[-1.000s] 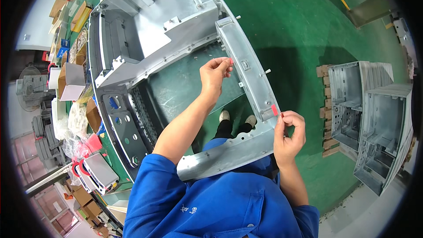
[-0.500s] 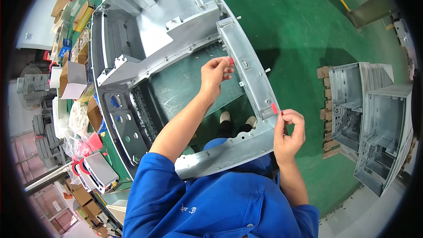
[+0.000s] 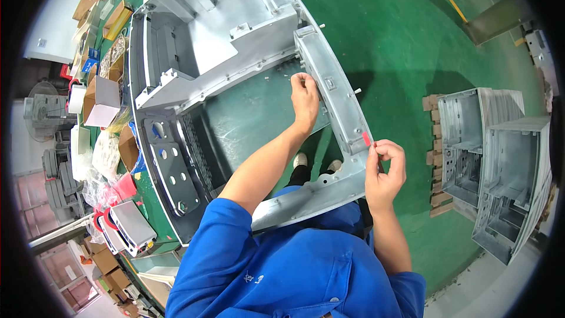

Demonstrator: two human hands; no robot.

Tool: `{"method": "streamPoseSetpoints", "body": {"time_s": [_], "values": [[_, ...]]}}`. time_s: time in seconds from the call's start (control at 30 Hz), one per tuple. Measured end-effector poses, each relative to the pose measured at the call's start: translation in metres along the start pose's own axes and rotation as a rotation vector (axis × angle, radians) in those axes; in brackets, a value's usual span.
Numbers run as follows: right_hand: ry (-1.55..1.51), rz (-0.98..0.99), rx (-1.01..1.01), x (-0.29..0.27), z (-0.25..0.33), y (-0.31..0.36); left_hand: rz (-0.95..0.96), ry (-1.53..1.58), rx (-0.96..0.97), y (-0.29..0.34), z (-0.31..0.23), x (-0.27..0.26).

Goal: Moving metal enclosure components and applying small red adhesive markers using a tape dispenser on a fabrication floor.

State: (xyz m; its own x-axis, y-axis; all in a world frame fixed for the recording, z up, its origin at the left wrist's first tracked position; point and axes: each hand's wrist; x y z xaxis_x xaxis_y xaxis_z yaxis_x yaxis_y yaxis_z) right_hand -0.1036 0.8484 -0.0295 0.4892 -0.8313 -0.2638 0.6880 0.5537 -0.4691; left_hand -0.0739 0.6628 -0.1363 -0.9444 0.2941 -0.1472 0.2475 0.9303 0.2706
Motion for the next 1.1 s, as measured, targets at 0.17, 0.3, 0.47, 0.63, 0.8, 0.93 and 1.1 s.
{"method": "streamPoseSetpoints", "body": {"time_s": [0.17,0.3,0.47,0.63,0.8,0.93,1.1], "values": [[0.016,-0.013,0.004,-0.001,-0.001,0.002,0.074,0.202,-0.084,0.004,-0.008,-0.012],[0.016,-0.011,-0.003,-0.001,-0.002,0.003,0.080,0.067,0.009,0.004,-0.001,-0.005],[-0.015,-0.017,0.020,0.000,-0.001,0.004,0.018,0.007,0.022,0.012,0.003,-0.004],[-0.391,-0.051,0.256,-0.013,0.001,0.000,-0.035,0.030,0.143,0.039,-0.025,-0.041],[-0.920,0.079,0.641,-0.029,0.022,-0.016,0.537,0.032,0.371,0.096,-0.095,-0.056],[-1.043,0.177,0.740,-0.033,0.028,-0.019,0.793,0.092,0.216,0.121,-0.115,-0.057],[-1.023,0.235,0.769,-0.032,0.030,-0.017,0.871,0.073,0.167,0.124,-0.110,-0.062]]}}
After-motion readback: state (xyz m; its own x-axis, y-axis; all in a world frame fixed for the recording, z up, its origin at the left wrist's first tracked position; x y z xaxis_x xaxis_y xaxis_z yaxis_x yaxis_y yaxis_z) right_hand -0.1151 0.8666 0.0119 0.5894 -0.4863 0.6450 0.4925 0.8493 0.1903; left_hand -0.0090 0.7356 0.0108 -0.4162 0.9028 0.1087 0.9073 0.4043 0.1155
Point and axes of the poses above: each hand's wrist, its own y-axis away from the middle knuckle, its own x-axis out of the palm, z = x × y, and after that the axes turned 11 degrees about -y, right-handed
